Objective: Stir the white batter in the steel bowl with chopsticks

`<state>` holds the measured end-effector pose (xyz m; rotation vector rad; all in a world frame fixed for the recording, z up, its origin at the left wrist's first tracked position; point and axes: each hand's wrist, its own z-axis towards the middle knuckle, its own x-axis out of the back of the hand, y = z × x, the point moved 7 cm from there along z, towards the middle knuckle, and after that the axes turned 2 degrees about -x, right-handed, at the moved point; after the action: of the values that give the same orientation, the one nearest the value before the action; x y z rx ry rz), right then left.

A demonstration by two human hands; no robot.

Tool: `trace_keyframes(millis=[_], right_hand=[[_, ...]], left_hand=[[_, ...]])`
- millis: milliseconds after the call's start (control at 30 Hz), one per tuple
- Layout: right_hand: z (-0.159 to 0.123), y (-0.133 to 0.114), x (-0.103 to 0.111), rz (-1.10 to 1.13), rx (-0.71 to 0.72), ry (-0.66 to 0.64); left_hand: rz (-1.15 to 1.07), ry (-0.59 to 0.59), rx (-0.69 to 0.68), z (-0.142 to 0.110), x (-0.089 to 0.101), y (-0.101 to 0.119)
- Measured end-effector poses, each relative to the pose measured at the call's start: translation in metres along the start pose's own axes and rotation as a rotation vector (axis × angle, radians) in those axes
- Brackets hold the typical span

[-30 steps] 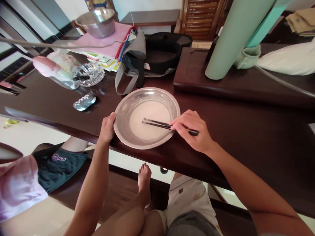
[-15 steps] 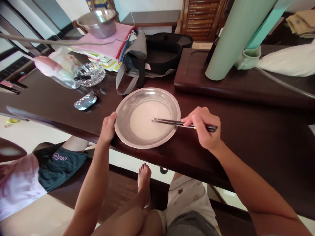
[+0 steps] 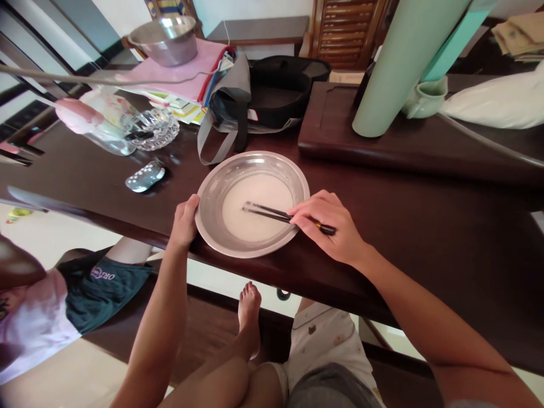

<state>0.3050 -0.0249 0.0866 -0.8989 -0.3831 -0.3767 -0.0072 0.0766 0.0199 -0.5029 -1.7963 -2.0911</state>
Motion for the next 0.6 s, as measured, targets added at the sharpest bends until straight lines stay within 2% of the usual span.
trace_keyframes(millis=[33, 167, 233, 333, 400, 467, 500, 600], right_hand=[[0.000, 0.000, 0.000, -0.029, -0.001, 0.001], [-0.001, 0.001, 0.016, 0.060, -0.018, 0.192], [-0.001, 0.000, 0.012, 0.097, -0.006, 0.140], [0.000, -0.002, 0.001, 0.017, -0.014, 0.008], [-0.001, 0.002, 0.006, 0.008, -0.060, 0.077], [-0.002, 0.006, 0.015, 0.099, -0.091, 0.190], [-0.002, 0.007, 0.016, 0.144, -0.096, 0.201], [-0.002, 0.004, 0.005, 0.156, -0.089, 0.043]], left_hand=[[-0.001, 0.002, -0.003, 0.000, 0.000, 0.000], [-0.004, -0.010, -0.011, 0.000, -0.001, 0.002], [-0.001, -0.012, -0.003, -0.001, -0.001, 0.002], [-0.001, 0.000, 0.004, -0.001, 0.000, 0.002], [-0.002, 0.002, -0.002, -0.001, 0.000, 0.003], [-0.001, -0.005, -0.008, -0.001, 0.000, 0.003], [0.000, -0.009, -0.010, -0.001, 0.000, 0.003], [-0.002, -0.005, -0.016, -0.001, 0.000, 0.003]])
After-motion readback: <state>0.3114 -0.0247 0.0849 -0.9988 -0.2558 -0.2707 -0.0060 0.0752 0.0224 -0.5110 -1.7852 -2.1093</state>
